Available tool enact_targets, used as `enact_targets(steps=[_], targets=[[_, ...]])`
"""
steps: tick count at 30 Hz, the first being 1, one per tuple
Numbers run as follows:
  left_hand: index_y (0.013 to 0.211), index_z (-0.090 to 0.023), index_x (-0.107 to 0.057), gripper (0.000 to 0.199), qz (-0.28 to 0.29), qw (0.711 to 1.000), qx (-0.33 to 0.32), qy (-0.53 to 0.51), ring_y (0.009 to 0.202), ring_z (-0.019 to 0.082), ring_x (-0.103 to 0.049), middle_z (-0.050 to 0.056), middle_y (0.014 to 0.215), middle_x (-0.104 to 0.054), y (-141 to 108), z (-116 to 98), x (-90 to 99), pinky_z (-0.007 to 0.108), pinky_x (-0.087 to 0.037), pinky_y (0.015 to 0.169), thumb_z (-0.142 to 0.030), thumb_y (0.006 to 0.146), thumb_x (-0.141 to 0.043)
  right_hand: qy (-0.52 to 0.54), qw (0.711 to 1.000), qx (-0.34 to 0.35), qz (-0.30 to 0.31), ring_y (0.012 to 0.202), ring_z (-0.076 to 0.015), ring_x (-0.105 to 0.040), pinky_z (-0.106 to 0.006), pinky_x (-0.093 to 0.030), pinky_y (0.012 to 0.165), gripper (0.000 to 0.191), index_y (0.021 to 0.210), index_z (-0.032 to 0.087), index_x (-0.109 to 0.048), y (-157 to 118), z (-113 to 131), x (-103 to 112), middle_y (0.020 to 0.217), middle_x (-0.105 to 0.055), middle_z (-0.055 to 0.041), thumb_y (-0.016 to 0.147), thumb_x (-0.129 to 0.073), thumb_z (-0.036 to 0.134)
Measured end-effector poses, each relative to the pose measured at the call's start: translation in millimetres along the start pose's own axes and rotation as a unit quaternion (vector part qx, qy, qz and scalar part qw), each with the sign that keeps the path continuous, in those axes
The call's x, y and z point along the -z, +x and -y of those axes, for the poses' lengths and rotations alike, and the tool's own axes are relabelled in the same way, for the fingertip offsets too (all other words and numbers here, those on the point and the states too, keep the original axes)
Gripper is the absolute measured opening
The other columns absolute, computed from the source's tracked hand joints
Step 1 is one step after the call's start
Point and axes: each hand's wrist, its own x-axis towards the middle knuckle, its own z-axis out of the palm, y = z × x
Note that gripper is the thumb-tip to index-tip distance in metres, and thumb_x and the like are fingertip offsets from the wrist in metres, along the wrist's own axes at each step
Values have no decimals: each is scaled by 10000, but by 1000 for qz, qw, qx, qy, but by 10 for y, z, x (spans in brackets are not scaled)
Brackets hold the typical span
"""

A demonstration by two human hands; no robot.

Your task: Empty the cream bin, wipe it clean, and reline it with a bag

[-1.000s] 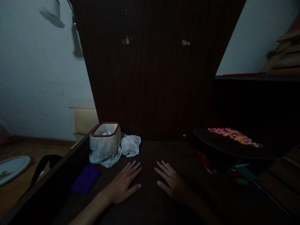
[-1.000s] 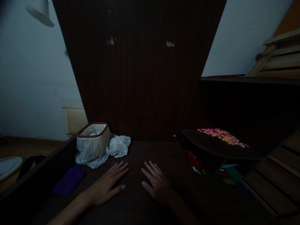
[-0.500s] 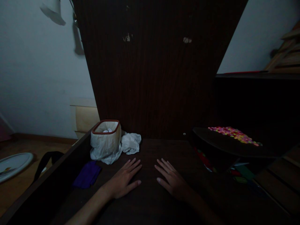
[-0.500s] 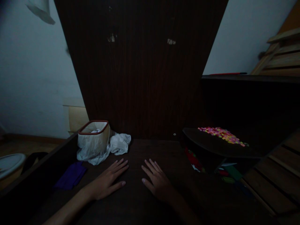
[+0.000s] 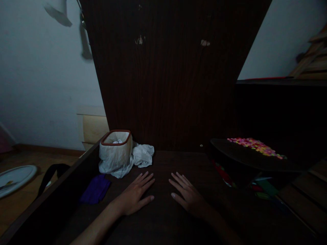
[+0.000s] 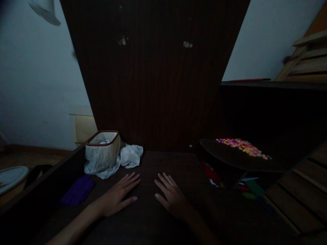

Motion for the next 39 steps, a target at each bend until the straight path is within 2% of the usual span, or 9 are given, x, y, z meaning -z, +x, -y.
enact_targets(steps=[8, 16, 24, 32, 35, 39], targets=[[1573, -272, -324, 633, -19, 1000, -12, 8, 1531, 339, -279, 99, 1642, -320, -3, 12, -16, 593, -304, 1230, -501, 1007, -490, 1, 1000, 6, -10, 1555, -299, -197, -559, -177, 1262, 603, 1536, 238, -439, -3, -28, -19, 1657, -280, -71, 1023, -407, 555], [1572, -257, -327, 639, 4, 1000, 3, 6, 1543, 337, -242, 102, 1652, -294, 4, 6, -5, 602, -288, 1232, -529, 1010, -463, 1, 1000, 5, -8, 1555, -298, -195, -559, -172, 1262, 606, 1539, 242, -433, 8, -27, -25, 1657, -281, -70, 1021, -411, 557], [1574, -277, -318, 638, -17, 1000, -10, 4, 1539, 328, -258, 100, 1645, -315, -4, 24, -24, 589, -285, 1237, -509, 1005, -493, 2, 1000, 8, -8, 1555, -296, -199, -559, -172, 1262, 623, 1541, 247, -428, 8, -38, -29, 1658, -282, -65, 1017, -398, 583], [1546, -225, -390, 636, -14, 1000, 2, 17, 1530, 337, -290, 118, 1629, -354, 13, -26, 15, 585, -317, 1225, -544, 1002, -467, -10, 1000, 8, -5, 1555, -293, -194, -542, -171, 1266, 615, 1537, 213, -437, 6, 6, 12, 1656, -284, -79, 1024, -401, 551], [1516, -203, -442, 632, -6, 999, 2, 41, 1510, 350, -338, 131, 1604, -408, 32, -59, 67, 574, -360, 1203, -551, 990, -482, -15, 1000, 5, -2, 1558, -289, -181, -543, -170, 1266, 611, 1538, 213, -434, 4, 22, 18, 1659, -274, -73, 1028, -393, 546], [1374, -226, -592, 440, -32, 996, -17, 85, 1357, 318, -551, 107, 1449, -607, 65, -132, 209, 502, -467, 1123, -423, 985, -527, -24, 1000, 9, -5, 1559, -279, -177, -528, -164, 1271, 608, 1543, 212, -425, 8, 6, 0, 1661, -275, -70, 1033, -386, 540]])
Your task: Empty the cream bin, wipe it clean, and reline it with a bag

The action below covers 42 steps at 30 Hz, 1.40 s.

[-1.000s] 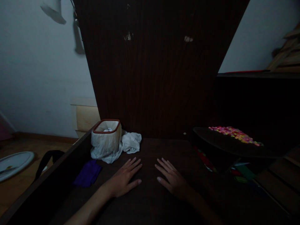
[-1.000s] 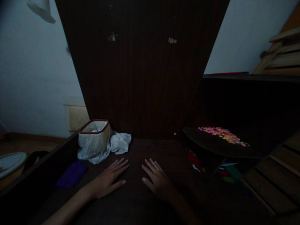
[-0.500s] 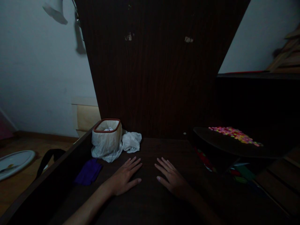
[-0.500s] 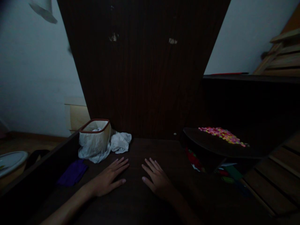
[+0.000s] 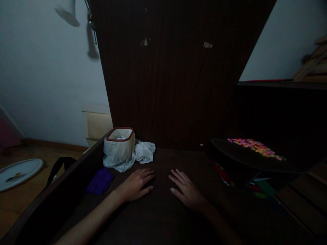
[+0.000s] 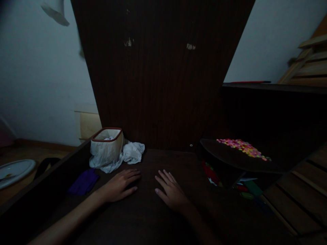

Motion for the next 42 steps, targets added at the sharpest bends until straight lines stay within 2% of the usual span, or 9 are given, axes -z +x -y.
enact_targets(steps=[3, 5, 9, 11, 16, 22, 31, 37, 42], targets=[[1268, -202, -639, 338, -81, 996, -3, 24, 1162, 276, -655, 110, 1246, -710, 36, -10, 181, 439, -534, 1014, -324, 999, -474, 2, 1000, 4, -6, 1558, -282, -179, -532, -160, 1271, 604, 1540, 213, -430, 1, -15, -10, 1658, -278, -70, 1032, -392, 538], [1280, -167, -603, 346, -189, 981, 10, 41, 1108, 273, -656, 134, 1177, -710, 64, 26, 330, 422, -545, 968, -302, 993, -463, 4, 1000, 3, -7, 1557, -286, -177, -537, -158, 1271, 602, 1537, 209, -435, 1, -15, -8, 1656, -279, -71, 1032, -394, 535], [1291, -128, -535, 383, -394, 911, 81, 93, 1120, 304, -626, 165, 1180, -671, 131, 224, 655, 461, -524, 978, -318, 959, -531, 5, 1000, 1, 0, 1555, -291, -184, -536, -156, 1272, 606, 1537, 197, -434, 2, -2, 2, 1654, -280, -80, 1030, -405, 529], [1313, -112, -506, 465, -439, 881, 129, 116, 1154, 336, -602, 187, 1224, -643, 160, 362, 795, 502, -501, 1006, -370, 931, -571, 8, 1000, -1, -3, 1555, -294, -185, -539, -158, 1271, 602, 1534, 200, -440, 3, 6, 7, 1654, -281, -80, 1027, -416, 525], [1325, -82, -490, 638, -461, 847, 228, 136, 1252, 391, -531, 235, 1306, -591, 213, 718, 961, 546, -427, 1083, -512, 870, -613, 9, 1000, -7, 1, 1556, -296, -179, -535, -160, 1271, 599, 1533, 199, -442, -1, 30, 27, 1656, -273, -78, 1024, -429, 515], [1283, -41, -543, 787, -431, 833, 309, 158, 1394, 467, -401, 305, 1447, -491, 287, 994, 846, 581, -340, 1137, -647, 788, -624, 16, 1000, -4, -4, 1552, -307, -188, -552, -167, 1266, 591, 1524, 181, -455, -2, 59, 58, 1649, -282, -95, 1024, -435, 494], [793, -165, -700, 422, -407, 833, 346, 148, 1286, 450, -477, 207, 1055, -717, 301, 1065, 707, 577, -400, 1054, -583, 787, -639, 22, 1000, -4, -5, 1549, -309, -196, -559, -172, 1263, 587, 1519, 197, -463, -8, 33, 36, 1644, -294, -92, 1021, -442, 507], [1067, -106, -630, 566, -465, 807, 346, 116, 1383, 454, -402, 282, 1452, -481, 291, 1140, 644, 596, -321, 1151, -547, 723, -719, 25, 1000, 4, -18, 1547, -311, -209, -569, -181, 1259, 575, 1511, 200, -477, 0, 4, -3, 1639, -307, -97, 1018, -461, 495], [1259, -70, -498, 827, -499, 790, 354, 41, 1471, 480, -301, 320, 1553, -311, 251, 1141, 580, 602, -319, 1177, -539, 651, -808, 23, 999, 11, -25, 1548, -298, -212, -557, -173, 1265, 579, 1515, 217, -470, -2, -18, -22, 1641, -310, -85, 1023, -441, 521]])
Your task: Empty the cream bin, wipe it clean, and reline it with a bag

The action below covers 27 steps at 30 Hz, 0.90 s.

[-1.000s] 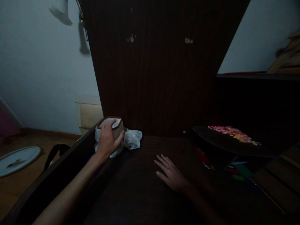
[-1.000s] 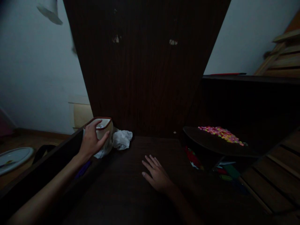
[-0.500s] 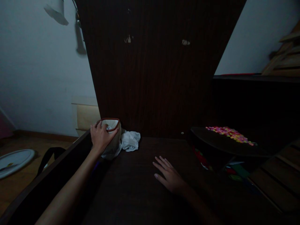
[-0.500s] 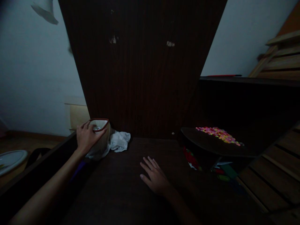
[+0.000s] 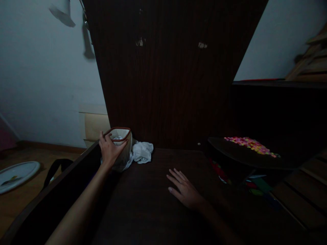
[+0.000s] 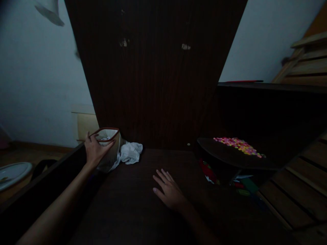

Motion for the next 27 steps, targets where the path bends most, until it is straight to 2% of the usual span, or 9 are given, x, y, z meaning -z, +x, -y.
enact_targets(steps=[3, 5, 10, 15, 19, 22, 27], targets=[[1379, -65, -387, 1004, -16, 999, 28, -38, 1508, 441, -263, 301, 1564, -282, -42, 6, 0, 551, -308, 1219, -509, 611, -857, -2, 1000, -3, 1, 1550, -292, -208, -544, -172, 1268, 577, 1513, 212, -474, -2, 22, 19, 1641, -313, -86, 1023, -443, 515], [1406, -73, -355, 1056, -13, 997, 52, -53, 1472, 429, -338, 279, 1515, -360, -58, 5, 2, 548, -331, 1211, -492, 590, -878, -6, 1000, -8, 8, 1552, -288, -204, -535, -167, 1270, 576, 1516, 205, -470, -1, 49, 42, 1644, -307, -87, 1025, -439, 506], [1370, -123, -382, 1033, 9, 992, 100, -71, 1368, 426, -471, 231, 1404, -490, -64, -6, 23, 564, -401, 1157, -458, 547, -909, -6, 999, -21, 27, 1557, -285, -189, -528, -157, 1271, 598, 1531, 202, -444, -2, 81, 77, 1653, -292, -80, 1027, -417, 521], [1322, -147, -403, 933, -8, 993, 92, -75, 1313, 408, -514, 185, 1354, -537, -74, -27, 73, 584, -443, 1106, -520, 600, -861, 14, 1000, -6, -3, 1552, -281, -211, -541, -170, 1267, 583, 1517, 232, -468, -20, 61, 57, 1642, -321, -69, 1022, -428, 537], [1338, -121, -410, 972, -12, 994, 105, -39, 1260, 441, -558, 221, 1350, -558, -67, -110, 163, 582, -492, 1050, -533, 579, -855, 15, 1000, -10, 0, 1553, -284, -205, -539, -169, 1268, 585, 1517, 223, -469, -21, 57, 46, 1643, -319, -75, 1021, -436, 532], [1363, -107, -396, 999, -15, 996, 87, -15, 1246, 445, -571, 242, 1362, -560, -43, -207, 252, 575, -499, 1042, -513, 580, -863, 16, 1000, -12, -2, 1555, -282, -199, -541, -171, 1267, 572, 1512, 237, -477, -16, 56, 43, 1644, -320, -69, 1020, -444, 528], [1413, -131, -338, 986, -31, 999, 7, -9, 1258, 415, -570, 201, 1390, -543, 20, -355, 431, 553, -502, 1041, -527, 656, -831, 16, 1000, -15, 5, 1552, -287, -207, -544, -170, 1266, 571, 1511, 218, -478, -19, 79, 66, 1646, -308, -83, 1022, -445, 512]])
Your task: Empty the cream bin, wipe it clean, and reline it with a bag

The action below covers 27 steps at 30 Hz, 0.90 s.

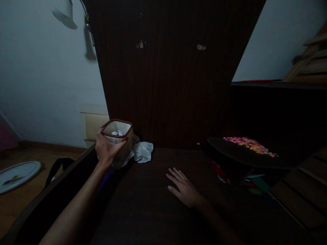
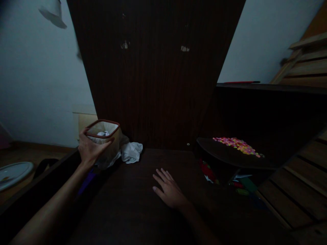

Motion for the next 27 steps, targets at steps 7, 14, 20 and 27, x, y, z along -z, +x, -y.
enact_targets(steps=[7, 14, 20, 27], targets=[[1412, -147, -331, 988, -68, 993, -89, -20, 1296, 383, -555, 188, 1422, -516, 109, -329, 300, 512, -502, 1067, -550, 656, -824, -7, 1000, 6, -1, 1553, -285, -200, -542, -170, 1266, 582, 1513, 218, -474, 1, 1, 9, 1645, -312, -79, 1023, -432, 528], [1356, -189, -401, 957, -45, 991, -37, -117, 1244, 339, -594, 139, 1356, -557, -55, -755, 470, 480, -521, 1064, -542, 599, -870, 10, 1000, 6, -19, 1549, -281, -227, -542, -189, 1262, 595, 1510, 226, -479, 9, -77, -79, 1641, -337, -79, 1002, -463, 535], [1312, -204, -421, 972, 89, 978, 14, -190, 1140, 324, -659, 116, 1260, -606, -462, -930, 359, 444, -578, 958, -561, 536, -885, 159, 953, -70, -250, 1351, -278, -528, -498, -377, 1179, 495, 1298, 229, -639, 27, -189, -146, 1401, -617, -116, 1015, -360, 525], [1334, -234, -391, 1015, 205, 948, 33, -242, 1136, 336, -674, 126, 1242, -636, -986, -989, 148, 487, -569, 980, -526, 510, -909, 280, 875, -121, -376, 1145, -300, -603, -474, -477, 1027, 443, 1127, 228, -619, 22, -224, -127, 1180, -665, -135, 975, -392, 577]])
